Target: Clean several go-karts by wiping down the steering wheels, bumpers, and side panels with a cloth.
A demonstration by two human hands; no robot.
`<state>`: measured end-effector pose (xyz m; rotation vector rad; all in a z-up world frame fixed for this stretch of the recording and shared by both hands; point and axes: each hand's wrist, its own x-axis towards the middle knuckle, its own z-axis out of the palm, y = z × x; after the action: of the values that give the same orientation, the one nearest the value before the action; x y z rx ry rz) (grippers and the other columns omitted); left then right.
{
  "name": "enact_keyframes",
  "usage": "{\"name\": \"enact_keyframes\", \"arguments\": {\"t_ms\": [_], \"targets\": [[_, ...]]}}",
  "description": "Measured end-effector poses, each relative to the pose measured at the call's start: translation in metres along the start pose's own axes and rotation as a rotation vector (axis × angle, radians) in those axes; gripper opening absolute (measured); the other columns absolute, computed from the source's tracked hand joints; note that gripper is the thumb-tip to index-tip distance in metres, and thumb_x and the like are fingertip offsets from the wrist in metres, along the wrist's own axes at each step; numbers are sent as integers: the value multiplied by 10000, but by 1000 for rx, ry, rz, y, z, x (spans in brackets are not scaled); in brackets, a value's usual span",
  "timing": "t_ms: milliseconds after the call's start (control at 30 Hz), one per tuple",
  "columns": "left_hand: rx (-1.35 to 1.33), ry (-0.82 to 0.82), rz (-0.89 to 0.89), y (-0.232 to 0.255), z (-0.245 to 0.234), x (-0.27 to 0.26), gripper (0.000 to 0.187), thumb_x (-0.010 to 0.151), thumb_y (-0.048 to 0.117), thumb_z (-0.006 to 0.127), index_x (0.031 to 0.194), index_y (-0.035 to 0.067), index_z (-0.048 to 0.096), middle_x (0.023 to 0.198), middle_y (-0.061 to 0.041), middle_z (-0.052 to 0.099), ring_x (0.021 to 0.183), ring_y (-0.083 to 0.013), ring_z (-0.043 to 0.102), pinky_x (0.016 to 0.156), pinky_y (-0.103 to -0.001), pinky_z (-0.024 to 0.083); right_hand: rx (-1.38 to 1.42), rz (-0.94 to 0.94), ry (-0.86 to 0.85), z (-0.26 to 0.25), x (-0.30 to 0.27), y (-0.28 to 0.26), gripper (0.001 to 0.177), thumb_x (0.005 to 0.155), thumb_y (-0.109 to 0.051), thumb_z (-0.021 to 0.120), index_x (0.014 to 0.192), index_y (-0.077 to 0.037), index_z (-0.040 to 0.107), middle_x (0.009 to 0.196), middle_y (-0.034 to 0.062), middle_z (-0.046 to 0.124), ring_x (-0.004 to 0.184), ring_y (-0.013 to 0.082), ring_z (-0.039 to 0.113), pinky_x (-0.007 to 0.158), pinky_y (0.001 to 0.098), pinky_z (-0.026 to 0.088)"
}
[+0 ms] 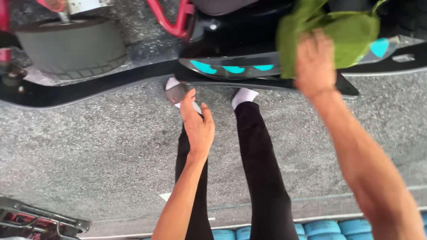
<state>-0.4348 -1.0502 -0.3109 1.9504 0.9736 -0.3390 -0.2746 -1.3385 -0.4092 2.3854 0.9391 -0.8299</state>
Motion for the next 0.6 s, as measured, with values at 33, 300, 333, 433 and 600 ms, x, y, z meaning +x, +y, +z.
{"name": "enact_keyframes", "arguments": {"t_ms": [33, 300, 333, 433, 600], "targets": [[-4, 10, -58, -6, -7, -1, 456, 967, 2, 574, 1411, -11, 470, 1343, -201, 550, 1264, -344, 548, 1105, -446, 417, 71, -81, 53, -10, 9, -23, 998, 703, -269, 836, 1565, 40, 440, 1614, 159, 440, 1550, 391, 311, 1278, 510, 241], [-47, 44, -40, -51, -50, -11, 469, 939, -46, 556, 1399, 19, 491, 1337, -172, 590, 1168, -288, 623, 1018, -395, 498, 373, -310, 11, -107, 82, -129, 1129, 472, -246, 850, 1506, -28, 455, 1518, 110, 474, 1405, 313, 420, 1127, 434, 323], [-112, 21, -121, -51, -54, -12, 465, 949, -46, 549, 1404, 32, 493, 1296, -141, 617, 1134, -253, 631, 988, -377, 506, 508, -299, -110, -111, 86, -131, 954, 563, -198, 805, 1446, -28, 486, 1488, 126, 489, 1387, 327, 430, 1111, 457, 331], [-266, -51, -198, -73, -56, -16, 453, 957, -36, 525, 1401, 52, 509, 1239, -105, 652, 1070, -204, 648, 953, -355, 527, 714, -268, -121, -99, 94, -153, 662, 676, -147, 736, 1311, -48, 575, 1416, 136, 550, 1345, 348, 474, 1085, 495, 352], [-494, -180, -323, -62, -76, -23, 385, 976, 57, 564, 1361, 50, 554, 1229, -139, 704, 1047, -204, 704, 923, -355, 527, 935, -146, 379, -86, 57, -207, 149, 766, -117, 663, 911, -119, 700, 1179, 180, 696, 1109, 406, 625, 973, 524, 465]]}}
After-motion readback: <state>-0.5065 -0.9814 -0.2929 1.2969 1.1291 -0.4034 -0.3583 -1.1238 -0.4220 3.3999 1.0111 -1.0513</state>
